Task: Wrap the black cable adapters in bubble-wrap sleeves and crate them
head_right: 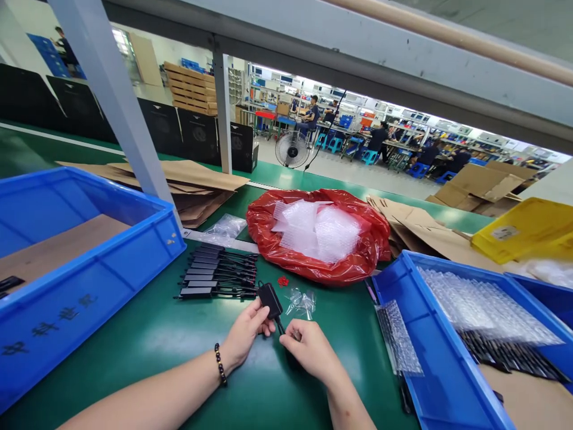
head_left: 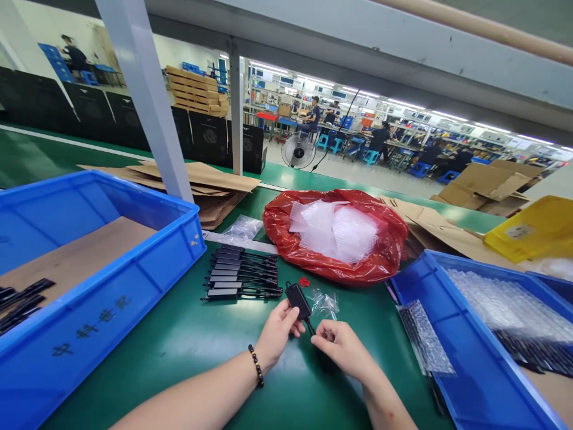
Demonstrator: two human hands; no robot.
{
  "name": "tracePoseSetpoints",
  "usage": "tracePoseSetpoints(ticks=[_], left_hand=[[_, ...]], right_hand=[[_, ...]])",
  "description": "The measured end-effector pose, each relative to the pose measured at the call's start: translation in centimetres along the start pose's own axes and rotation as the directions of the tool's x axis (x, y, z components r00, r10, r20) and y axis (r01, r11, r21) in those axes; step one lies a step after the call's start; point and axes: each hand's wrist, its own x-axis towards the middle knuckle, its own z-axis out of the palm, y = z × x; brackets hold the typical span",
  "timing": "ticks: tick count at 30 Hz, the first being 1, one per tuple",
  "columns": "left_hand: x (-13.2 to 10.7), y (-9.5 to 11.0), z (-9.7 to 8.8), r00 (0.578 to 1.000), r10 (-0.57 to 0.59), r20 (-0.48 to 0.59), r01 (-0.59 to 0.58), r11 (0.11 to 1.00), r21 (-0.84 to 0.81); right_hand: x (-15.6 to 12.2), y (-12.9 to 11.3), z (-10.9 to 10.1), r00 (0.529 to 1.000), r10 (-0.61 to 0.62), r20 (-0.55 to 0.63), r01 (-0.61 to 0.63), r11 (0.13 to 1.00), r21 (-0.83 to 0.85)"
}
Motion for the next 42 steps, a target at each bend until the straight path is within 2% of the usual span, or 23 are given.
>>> tracePoseSetpoints(ticks=[4, 7, 9, 11, 14, 17, 21, 24, 32, 35, 42], left_hand=[[-0.3, 0.1, 0.0, 0.975, -0.194, 0.112, 0.216, 0.946, -0.243], [-0.5, 0.3, 0.1, 0.940, -0.285, 0.185, 0.332, 0.887, -0.320], [-0.5, 0.3, 0.1, 0.922, -0.321, 0.218, 0.379, 0.867, -0.324], [-0.5, 0.3, 0.2, 0.904, -0.349, 0.248, 0.415, 0.856, -0.309], [-0.5, 0.1, 0.3, 0.886, -0.367, 0.284, 0.442, 0.854, -0.275], [-0.7, -0.1, 0.4, 0.878, -0.373, 0.299, 0.445, 0.867, -0.225], [-0.9, -0.3, 0.7, 0.909, -0.347, 0.230, 0.397, 0.888, -0.232], [-1.0, -0.3, 0.8, 0.907, -0.354, 0.229, 0.402, 0.889, -0.218], [-1.2, -0.4, 0.8, 0.912, -0.346, 0.221, 0.387, 0.903, -0.185], [-1.2, -0.5, 0.8, 0.916, -0.335, 0.220, 0.376, 0.909, -0.179], [-1.1, -0.5, 0.7, 0.914, -0.340, 0.219, 0.380, 0.908, -0.178]], right_hand=[[-0.8, -1.0, 0.4, 0.998, -0.054, 0.012, 0.055, 0.993, -0.102], [-1.0, -1.1, -0.1, 0.983, -0.123, -0.135, 0.097, 0.978, -0.185], [-0.9, -0.8, -0.5, 0.937, -0.208, -0.279, 0.123, 0.948, -0.293], [-0.6, -0.3, -0.5, 0.868, -0.321, -0.379, 0.142, 0.892, -0.430], [0.0, 0.3, 0.2, 0.780, -0.465, -0.419, 0.158, 0.794, -0.588], [0.5, 0.3, 1.0, 0.746, -0.526, -0.408, 0.172, 0.744, -0.645], [0.9, 0.2, 1.3, 0.736, -0.535, -0.414, 0.157, 0.731, -0.664], [1.0, 0.3, 1.2, 0.730, -0.537, -0.422, 0.148, 0.728, -0.670], [1.1, 0.5, 1.2, 0.754, -0.507, -0.417, 0.154, 0.754, -0.639], [1.0, 0.4, 1.1, 0.785, -0.470, -0.404, 0.167, 0.789, -0.592], [1.0, 0.0, 0.8, 0.886, -0.296, -0.357, 0.162, 0.919, -0.360]])
